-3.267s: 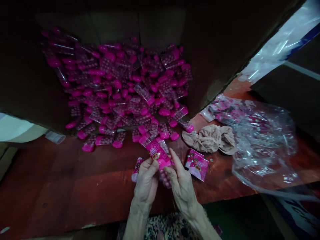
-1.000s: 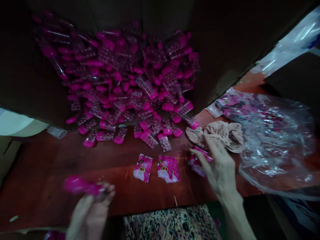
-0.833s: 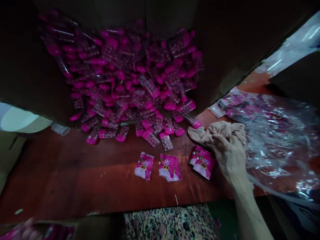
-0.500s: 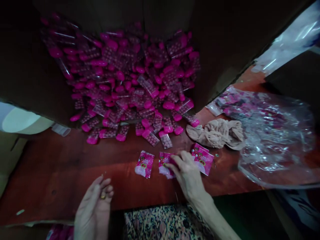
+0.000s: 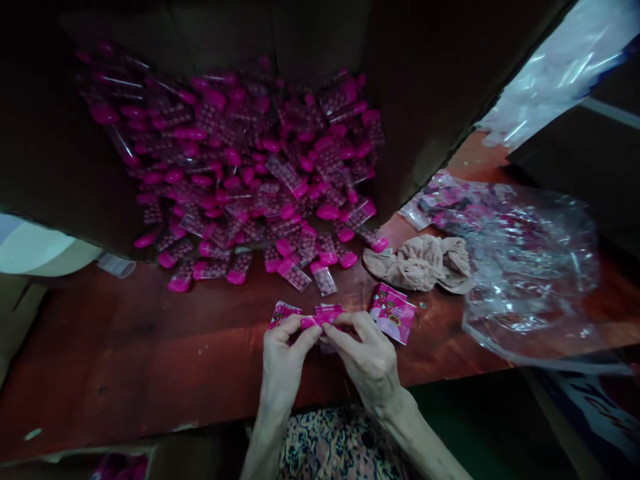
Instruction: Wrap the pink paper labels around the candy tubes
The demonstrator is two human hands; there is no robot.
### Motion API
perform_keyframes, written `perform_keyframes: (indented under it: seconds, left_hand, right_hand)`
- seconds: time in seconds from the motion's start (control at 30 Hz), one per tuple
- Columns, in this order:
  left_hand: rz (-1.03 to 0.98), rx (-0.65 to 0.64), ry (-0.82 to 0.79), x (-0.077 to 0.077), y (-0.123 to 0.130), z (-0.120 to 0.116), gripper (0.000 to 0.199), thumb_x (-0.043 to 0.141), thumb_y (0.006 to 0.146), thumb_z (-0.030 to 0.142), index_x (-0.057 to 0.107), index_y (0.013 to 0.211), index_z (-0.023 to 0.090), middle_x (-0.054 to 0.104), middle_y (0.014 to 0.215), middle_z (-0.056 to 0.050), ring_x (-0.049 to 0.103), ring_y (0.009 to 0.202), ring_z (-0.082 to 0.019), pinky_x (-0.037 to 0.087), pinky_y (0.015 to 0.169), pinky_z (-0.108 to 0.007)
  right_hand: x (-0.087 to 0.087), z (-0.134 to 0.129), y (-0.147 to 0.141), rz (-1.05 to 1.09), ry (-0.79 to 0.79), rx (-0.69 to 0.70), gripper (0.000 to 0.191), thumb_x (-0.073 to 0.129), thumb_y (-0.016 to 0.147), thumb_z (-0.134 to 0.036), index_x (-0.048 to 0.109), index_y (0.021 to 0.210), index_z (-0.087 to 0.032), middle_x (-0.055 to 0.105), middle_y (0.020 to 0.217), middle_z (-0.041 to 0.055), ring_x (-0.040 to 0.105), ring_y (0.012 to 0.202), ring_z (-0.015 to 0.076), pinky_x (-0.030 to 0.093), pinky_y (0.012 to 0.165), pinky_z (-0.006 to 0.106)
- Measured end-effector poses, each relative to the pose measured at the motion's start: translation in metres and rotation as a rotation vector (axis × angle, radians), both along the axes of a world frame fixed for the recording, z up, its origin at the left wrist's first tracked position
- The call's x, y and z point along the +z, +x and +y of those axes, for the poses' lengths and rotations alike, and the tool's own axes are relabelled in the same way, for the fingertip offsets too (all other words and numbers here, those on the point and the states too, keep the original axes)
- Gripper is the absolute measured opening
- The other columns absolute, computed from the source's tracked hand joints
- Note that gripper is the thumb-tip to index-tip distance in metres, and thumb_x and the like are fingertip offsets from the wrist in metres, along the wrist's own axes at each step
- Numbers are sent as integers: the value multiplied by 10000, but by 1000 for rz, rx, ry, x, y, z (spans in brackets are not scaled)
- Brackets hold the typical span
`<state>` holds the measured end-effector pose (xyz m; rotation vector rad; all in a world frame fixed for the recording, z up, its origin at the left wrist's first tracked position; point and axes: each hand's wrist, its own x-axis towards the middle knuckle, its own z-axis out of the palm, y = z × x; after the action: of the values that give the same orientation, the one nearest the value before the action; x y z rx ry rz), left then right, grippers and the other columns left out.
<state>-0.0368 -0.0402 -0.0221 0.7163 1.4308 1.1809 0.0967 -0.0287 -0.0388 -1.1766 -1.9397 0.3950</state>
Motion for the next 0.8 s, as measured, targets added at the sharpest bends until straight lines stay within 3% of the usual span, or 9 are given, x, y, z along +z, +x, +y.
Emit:
perform_keyframes:
  seconds: [0.07,0.13,0.23,0.33,0.5,0.57,0.63,0.7,0.8]
  left_hand:
    - [-77,40,16,-2,5,4,77,689,683,230,724,681,162,675,646,0,558,612,-119,445,624,-214]
    - [-154,114,19,-5,9,7,58,705,665,224,725,673,170,668,622,14,544,591,-102,438,613,-200]
    - [-254,190,4,-8,13,8,72,745,610,205,729,670,169,680,622,8,552,588,-94,442,614,-193]
    - [-336,278,-38,-9,14,8,120,790,524,184,711,609,152,665,575,11,547,545,-78,443,584,-177]
    - [-404,311,-72,-9,11,8,178,817,454,173,681,561,129,655,552,1,553,513,-77,460,562,-184]
    - [-420,324,-76,-9,8,8,191,817,455,174,682,581,125,660,568,-4,562,522,-80,467,562,-187]
    - [-430,348,-71,-8,4,9,198,816,465,182,678,597,128,655,576,3,559,521,-75,462,545,-178]
    - [-439,373,-60,-7,0,11,204,814,473,188,672,610,133,650,585,12,557,520,-72,457,530,-173]
    - [-454,396,-46,-5,-5,13,216,817,472,190,663,612,132,650,598,8,562,537,-76,462,539,-175]
  right_hand:
    - [2,-1,-4,149,-95,-84,244,603,798,-147,649,1031,-203,618,906,76,595,824,180,508,684,276]
    - [1,-2,-8,318,-297,-144,295,655,758,-185,623,1051,-186,622,951,72,603,858,187,507,732,287]
    - [-3,-5,-13,480,-570,-92,90,595,805,-242,634,807,-161,629,737,12,592,663,144,489,611,238]
    - [-4,-8,-17,471,-568,-85,245,530,839,-254,567,618,-155,516,557,-32,485,516,101,398,498,199]
    - [-2,-8,-17,431,-532,-23,318,509,852,-254,529,547,-166,458,519,-41,432,476,86,346,472,198]
    - [0,-8,-16,407,-551,22,275,504,862,-253,587,614,-167,495,534,-34,460,481,92,370,486,200]
    - [2,-6,-16,401,-585,39,157,523,853,-248,654,827,-165,563,584,-24,514,513,105,415,527,206]
    - [7,-3,-18,417,-630,33,216,566,824,-245,638,1008,-157,610,623,-17,553,540,117,443,557,213]
    - [17,3,-22,415,-700,45,147,593,801,-247,673,877,-149,631,638,-4,563,569,123,439,557,215]
